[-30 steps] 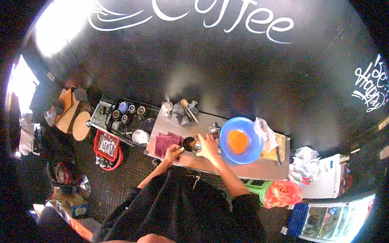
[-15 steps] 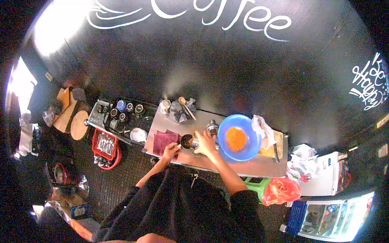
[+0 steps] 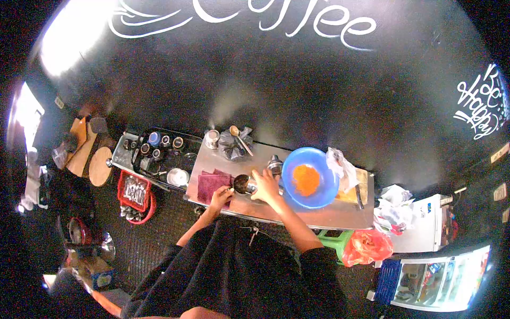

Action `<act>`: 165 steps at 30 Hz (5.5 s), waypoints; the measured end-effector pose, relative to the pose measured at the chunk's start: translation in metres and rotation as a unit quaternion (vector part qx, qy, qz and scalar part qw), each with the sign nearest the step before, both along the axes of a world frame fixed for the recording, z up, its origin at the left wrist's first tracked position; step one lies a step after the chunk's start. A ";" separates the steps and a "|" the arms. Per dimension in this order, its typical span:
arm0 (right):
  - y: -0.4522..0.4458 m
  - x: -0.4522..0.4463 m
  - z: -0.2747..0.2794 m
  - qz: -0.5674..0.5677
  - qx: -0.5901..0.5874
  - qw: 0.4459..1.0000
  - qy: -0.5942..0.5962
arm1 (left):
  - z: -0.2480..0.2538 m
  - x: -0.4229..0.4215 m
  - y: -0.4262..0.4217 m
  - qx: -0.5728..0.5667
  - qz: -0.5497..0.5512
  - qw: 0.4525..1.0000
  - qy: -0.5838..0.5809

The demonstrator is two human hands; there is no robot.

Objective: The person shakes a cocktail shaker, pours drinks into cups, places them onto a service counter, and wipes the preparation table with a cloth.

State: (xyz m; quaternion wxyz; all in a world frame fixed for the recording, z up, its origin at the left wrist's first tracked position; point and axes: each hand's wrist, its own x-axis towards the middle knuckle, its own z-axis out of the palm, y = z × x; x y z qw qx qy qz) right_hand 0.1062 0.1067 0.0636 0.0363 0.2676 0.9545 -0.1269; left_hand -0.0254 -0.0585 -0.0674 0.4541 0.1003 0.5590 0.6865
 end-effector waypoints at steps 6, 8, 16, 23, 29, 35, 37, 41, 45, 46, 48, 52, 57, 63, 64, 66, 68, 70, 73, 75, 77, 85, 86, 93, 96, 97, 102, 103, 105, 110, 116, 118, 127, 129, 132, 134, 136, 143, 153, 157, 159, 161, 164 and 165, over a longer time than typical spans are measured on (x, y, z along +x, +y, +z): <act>-0.006 0.002 0.008 -0.036 -0.034 0.999 -0.009 | -0.003 -0.002 0.001 0.000 -0.002 1.000 -0.001; -0.007 0.002 0.010 -0.034 -0.038 0.999 -0.012 | -0.001 -0.002 0.001 -0.011 -0.006 1.000 0.005; -0.010 0.008 -0.002 -0.048 -0.049 0.997 0.040 | 0.000 -0.002 0.000 -0.014 -0.002 1.000 -0.003; -0.007 0.024 -0.024 -0.106 -0.214 0.914 0.327 | -0.004 -0.001 0.002 -0.041 0.008 0.999 0.008; -0.005 0.031 -0.031 -0.181 -0.131 0.896 0.383 | 0.012 -0.020 0.005 -0.111 -0.129 0.983 0.074; 0.000 0.027 -0.064 -0.184 -0.127 0.865 0.450 | 0.022 -0.021 0.016 -0.207 -0.197 0.952 0.106; -0.001 0.030 -0.060 -0.180 -0.130 0.869 0.441 | 0.020 -0.017 0.017 -0.203 -0.197 0.957 0.062; 0.000 0.035 -0.056 -0.172 -0.174 0.882 0.402 | 0.025 -0.004 0.018 -0.183 -0.136 0.973 -0.039; -0.002 0.044 -0.059 -0.136 -0.142 0.894 0.402 | 0.020 0.011 0.022 -0.155 -0.035 0.986 -0.043; -0.006 0.047 -0.055 -0.123 -0.127 0.894 0.412 | 0.018 0.014 0.024 -0.154 -0.036 0.986 -0.043; -0.013 0.052 -0.048 -0.108 -0.111 0.894 0.420 | 0.018 0.018 0.026 -0.154 0.004 0.988 -0.005; -0.024 0.066 -0.039 -0.113 -0.134 0.893 0.414 | 0.024 0.027 0.022 -0.171 0.035 0.985 0.015; -0.029 0.074 -0.027 -0.112 -0.094 0.891 0.430 | 0.034 0.027 0.002 -0.169 0.090 0.980 0.049; -0.059 0.064 -0.002 -0.058 0.035 0.884 0.463 | 0.088 0.017 -0.041 -0.132 0.086 0.978 0.135; -0.066 0.060 -0.001 -0.024 0.052 0.880 0.471 | 0.098 0.014 -0.050 -0.134 0.077 0.975 0.160; -0.084 0.042 0.004 0.006 0.020 0.883 0.469 | 0.105 0.004 -0.071 -0.128 0.084 0.975 0.162; -0.113 0.019 0.024 0.065 -0.107 0.877 0.464 | 0.132 0.003 -0.098 -0.160 0.071 0.969 0.172; -0.140 -0.003 0.036 0.106 -0.138 0.874 0.454 | 0.150 0.003 -0.130 -0.128 0.100 0.970 0.180; -0.189 -0.033 0.046 0.167 -0.233 0.859 0.424 | 0.179 0.000 -0.190 -0.133 0.079 0.973 0.173; -0.225 -0.052 0.051 0.199 -0.308 0.832 0.417 | 0.204 0.003 -0.237 -0.142 0.095 0.968 0.183; -0.266 -0.071 0.060 0.251 -0.355 0.804 0.406 | 0.216 0.004 -0.284 -0.164 0.107 0.960 0.200; -0.430 -0.118 0.087 0.351 -0.487 0.728 0.331 | 0.259 0.022 -0.457 -0.213 0.234 0.928 0.196; -0.450 -0.125 0.090 0.359 -0.495 0.722 0.325 | 0.261 0.023 -0.477 -0.199 0.255 0.927 0.188; -0.578 -0.195 0.098 0.471 -0.552 0.649 0.230 | 0.269 0.021 -0.593 -0.153 0.420 0.884 0.140; -0.634 -0.232 0.105 0.538 -0.542 0.614 0.200 | 0.268 0.012 -0.636 -0.135 0.486 0.854 0.126; -0.654 -0.243 0.114 0.543 -0.556 0.602 0.183 | 0.270 0.008 -0.650 -0.118 0.516 0.840 0.121; -0.753 -0.291 0.143 0.587 -0.605 0.530 0.089 | 0.278 -0.005 -0.720 -0.079 0.613 0.777 0.123; -0.774 -0.301 0.146 0.616 -0.591 0.514 0.085 | 0.282 -0.005 -0.733 -0.082 0.631 0.761 0.125; -0.816 -0.311 0.152 0.645 -0.592 0.480 0.061 | 0.289 0.000 -0.756 -0.067 0.657 0.736 0.151; -0.920 -0.309 0.161 0.703 -0.572 0.423 0.007 | 0.281 0.020 -0.822 -0.040 0.742 0.645 0.176; -1.049 -0.263 0.166 0.712 -0.601 0.356 -0.076 | 0.285 0.069 -0.918 -0.039 0.798 0.573 0.181; -1.090 -0.245 0.167 0.718 -0.598 0.345 -0.084 | 0.288 0.091 -0.956 -0.058 0.796 0.577 0.174; -1.269 -0.168 0.178 0.694 -0.647 0.275 -0.157 | 0.299 0.164 -1.117 -0.211 0.813 0.511 0.180; -1.307 -0.161 0.181 0.710 -0.618 0.290 -0.171 | 0.297 0.171 -1.149 -0.197 0.832 0.490 0.168; -1.369 -0.153 0.174 0.741 -0.601 0.263 -0.142 | 0.293 0.181 -1.200 -0.159 0.850 0.491 0.107; -1.406 -0.149 0.175 0.750 -0.591 0.263 -0.141 | 0.289 0.184 -1.234 -0.143 0.861 0.478 0.100; -1.447 -0.145 0.166 0.767 -0.574 0.253 -0.135 | 0.290 0.182 -1.262 -0.133 0.888 0.435 0.071; -1.566 -0.133 0.157 0.804 -0.528 0.232 -0.145 | 0.279 0.181 -1.361 -0.138 0.925 0.354 0.019; -1.693 -0.107 0.135 0.854 -0.441 0.240 -0.136 | 0.261 0.192 -1.459 -0.170 0.958 0.231 -0.010; -1.733 -0.097 0.139 0.878 -0.406 0.222 -0.121 | 0.250 0.200 -1.496 -0.210 0.957 0.202 0.001; -1.749 -0.091 0.146 0.905 -0.345 0.236 -0.078 | 0.246 0.202 -1.513 -0.219 0.960 0.176 0.002; -1.764 -0.084 0.155 0.925 -0.284 0.249 -0.033 | 0.246 0.205 -1.528 -0.230 0.961 0.151 0.003; -1.783 -0.074 0.160 0.938 -0.246 0.242 0.027 | 0.244 0.209 -1.552 -0.277 0.954 0.094 -0.059; -1.783 -0.071 0.168 0.942 -0.231 0.233 0.076 | 0.224 0.218 -1.572 -0.403 0.913 0.038 -0.058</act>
